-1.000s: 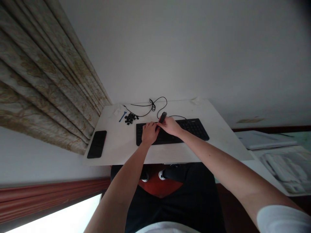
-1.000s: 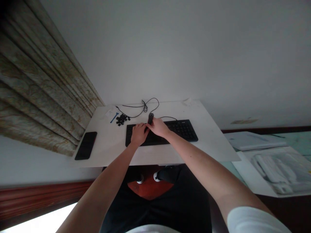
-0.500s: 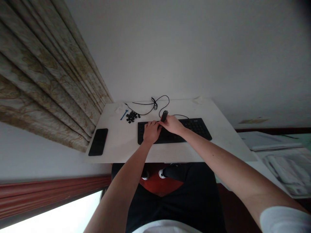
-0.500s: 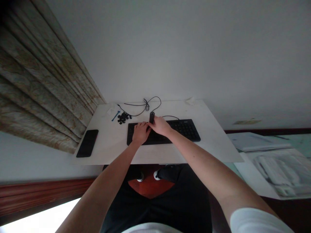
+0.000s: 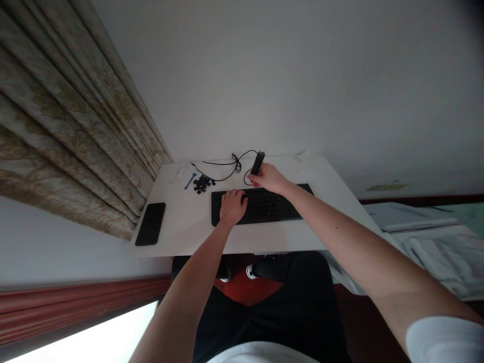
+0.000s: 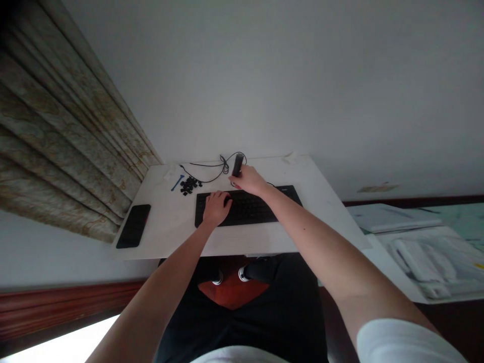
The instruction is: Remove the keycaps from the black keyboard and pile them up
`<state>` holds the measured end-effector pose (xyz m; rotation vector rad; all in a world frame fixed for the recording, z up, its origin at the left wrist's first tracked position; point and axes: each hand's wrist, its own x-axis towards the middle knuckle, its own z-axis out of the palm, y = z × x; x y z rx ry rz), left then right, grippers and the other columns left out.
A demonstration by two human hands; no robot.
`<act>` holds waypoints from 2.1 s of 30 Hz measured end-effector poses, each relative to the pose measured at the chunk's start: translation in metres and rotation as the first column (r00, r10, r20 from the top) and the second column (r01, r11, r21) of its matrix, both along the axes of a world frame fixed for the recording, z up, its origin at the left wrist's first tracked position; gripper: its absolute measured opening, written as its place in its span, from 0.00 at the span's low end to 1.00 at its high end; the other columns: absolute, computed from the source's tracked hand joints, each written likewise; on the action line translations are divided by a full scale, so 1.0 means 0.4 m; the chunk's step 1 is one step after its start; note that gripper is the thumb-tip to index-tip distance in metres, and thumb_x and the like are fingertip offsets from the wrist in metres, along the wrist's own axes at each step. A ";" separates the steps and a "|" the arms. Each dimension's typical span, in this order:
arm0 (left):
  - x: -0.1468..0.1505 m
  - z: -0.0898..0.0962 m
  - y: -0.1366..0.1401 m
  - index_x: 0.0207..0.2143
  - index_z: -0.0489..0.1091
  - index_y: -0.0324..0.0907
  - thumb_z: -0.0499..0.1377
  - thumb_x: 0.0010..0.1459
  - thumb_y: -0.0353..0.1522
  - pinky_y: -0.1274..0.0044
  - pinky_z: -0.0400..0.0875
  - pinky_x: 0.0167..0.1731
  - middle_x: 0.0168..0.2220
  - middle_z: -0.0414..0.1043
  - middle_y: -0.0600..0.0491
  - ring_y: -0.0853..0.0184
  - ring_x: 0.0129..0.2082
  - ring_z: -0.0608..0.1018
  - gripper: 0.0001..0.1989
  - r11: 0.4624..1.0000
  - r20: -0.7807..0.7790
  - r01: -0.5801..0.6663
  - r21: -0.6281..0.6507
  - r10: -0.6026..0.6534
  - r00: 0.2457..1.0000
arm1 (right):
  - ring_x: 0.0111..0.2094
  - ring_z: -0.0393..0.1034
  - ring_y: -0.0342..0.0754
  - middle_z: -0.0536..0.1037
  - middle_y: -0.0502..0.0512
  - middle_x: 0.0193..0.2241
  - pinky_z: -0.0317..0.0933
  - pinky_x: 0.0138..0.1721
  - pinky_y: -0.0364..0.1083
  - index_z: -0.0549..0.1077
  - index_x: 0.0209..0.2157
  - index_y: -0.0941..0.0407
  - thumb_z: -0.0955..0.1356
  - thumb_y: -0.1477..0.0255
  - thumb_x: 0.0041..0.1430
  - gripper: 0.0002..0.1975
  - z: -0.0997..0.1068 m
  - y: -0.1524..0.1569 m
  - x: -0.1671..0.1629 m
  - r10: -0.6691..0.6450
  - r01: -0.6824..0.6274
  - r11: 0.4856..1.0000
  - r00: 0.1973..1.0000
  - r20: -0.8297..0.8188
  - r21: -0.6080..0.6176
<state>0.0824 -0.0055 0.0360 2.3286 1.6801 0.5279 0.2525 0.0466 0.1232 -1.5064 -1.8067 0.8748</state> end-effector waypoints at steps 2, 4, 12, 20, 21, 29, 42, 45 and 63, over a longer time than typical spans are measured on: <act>0.000 -0.001 0.000 0.54 0.71 0.47 0.54 0.69 0.38 0.64 0.62 0.55 0.53 0.73 0.47 0.55 0.56 0.69 0.15 1.000 0.011 0.006 0.000 -0.006 1.000 | 0.23 0.75 0.48 0.79 0.55 0.23 0.70 0.27 0.46 0.74 0.32 0.58 0.73 0.66 0.59 0.10 -0.043 -0.023 0.036 -0.093 0.090 0.996 0.986 -0.136 -0.027; 0.000 -0.003 0.001 0.56 0.71 0.49 0.54 0.69 0.38 0.63 0.61 0.56 0.53 0.72 0.48 0.54 0.56 0.69 0.16 1.000 0.014 0.019 -0.001 -0.019 1.000 | 0.24 0.77 0.49 0.79 0.56 0.24 0.72 0.27 0.46 0.74 0.33 0.58 0.73 0.61 0.59 0.14 -0.091 -0.057 0.072 -0.177 0.181 0.983 0.954 -0.243 -0.007; -0.002 -0.013 0.007 0.52 0.74 0.51 0.54 0.70 0.41 0.63 0.62 0.54 0.51 0.73 0.48 0.55 0.55 0.70 0.14 1.000 0.019 0.026 0.014 -0.026 0.999 | 0.28 0.76 0.53 0.78 0.57 0.23 0.68 0.33 0.48 0.77 0.33 0.59 0.67 0.47 0.60 0.26 -0.252 -0.220 0.133 -0.567 0.593 0.754 0.805 -0.175 0.283; -0.011 -0.016 0.019 0.43 0.75 0.44 0.58 0.66 0.34 0.68 0.67 0.53 0.44 0.76 0.49 0.61 0.49 0.75 0.07 0.998 0.351 -0.057 -0.029 0.063 0.934 | 0.22 0.68 0.48 0.72 0.52 0.20 0.60 0.29 0.45 0.76 0.35 0.59 0.63 0.46 0.64 0.28 -0.270 -0.252 0.120 -0.617 0.587 0.682 0.782 -0.087 0.437; -0.015 -0.015 0.022 0.42 0.75 0.43 0.58 0.65 0.33 0.69 0.68 0.52 0.43 0.76 0.49 0.62 0.47 0.76 0.07 0.995 0.427 -0.077 -0.061 0.096 0.899 | 0.22 0.68 0.48 0.72 0.52 0.20 0.60 0.29 0.45 0.76 0.36 0.59 0.63 0.46 0.64 0.29 -0.268 -0.251 0.119 -0.617 0.581 0.687 0.784 -0.072 0.436; -0.128 0.040 0.122 0.40 0.75 0.40 0.56 0.60 0.34 0.75 0.72 0.36 0.34 0.78 0.50 0.67 0.33 0.78 0.10 0.899 0.674 -0.162 -0.408 0.416 0.610 | 0.22 0.68 0.49 0.72 0.54 0.20 0.60 0.28 0.46 0.77 0.38 0.60 0.60 0.46 0.65 0.31 -0.264 -0.257 0.117 -0.619 0.560 0.715 0.786 0.005 0.418; -0.321 0.087 0.202 0.26 0.76 0.42 0.60 0.56 0.31 0.72 0.67 0.36 0.27 0.77 0.48 0.59 0.33 0.77 0.07 0.933 0.057 -0.275 -0.233 0.296 0.954 | 0.22 0.69 0.49 0.73 0.53 0.21 0.60 0.28 0.45 0.76 0.39 0.59 0.60 0.45 0.65 0.31 -0.262 -0.253 0.120 -0.595 0.553 0.740 0.804 -0.012 0.383; -0.310 0.084 0.208 0.29 0.77 0.42 0.60 0.57 0.31 0.72 0.67 0.36 0.30 0.79 0.47 0.59 0.34 0.77 0.06 0.927 -0.034 -0.301 -0.224 0.301 0.953 | 0.22 0.68 0.49 0.72 0.52 0.19 0.60 0.28 0.45 0.76 0.39 0.59 0.59 0.44 0.65 0.31 -0.257 -0.255 0.119 -0.592 0.547 0.743 0.806 -0.004 0.386; 0.034 0.020 -0.002 0.48 0.74 0.45 0.57 0.66 0.33 0.66 0.65 0.55 0.49 0.75 0.47 0.57 0.53 0.74 0.11 1.000 0.014 0.010 0.004 -0.010 1.000 | 0.21 0.69 0.49 0.73 0.53 0.18 0.60 0.27 0.45 0.76 0.36 0.59 0.60 0.44 0.65 0.31 -0.260 -0.252 0.120 -0.608 0.556 0.735 0.794 0.013 0.389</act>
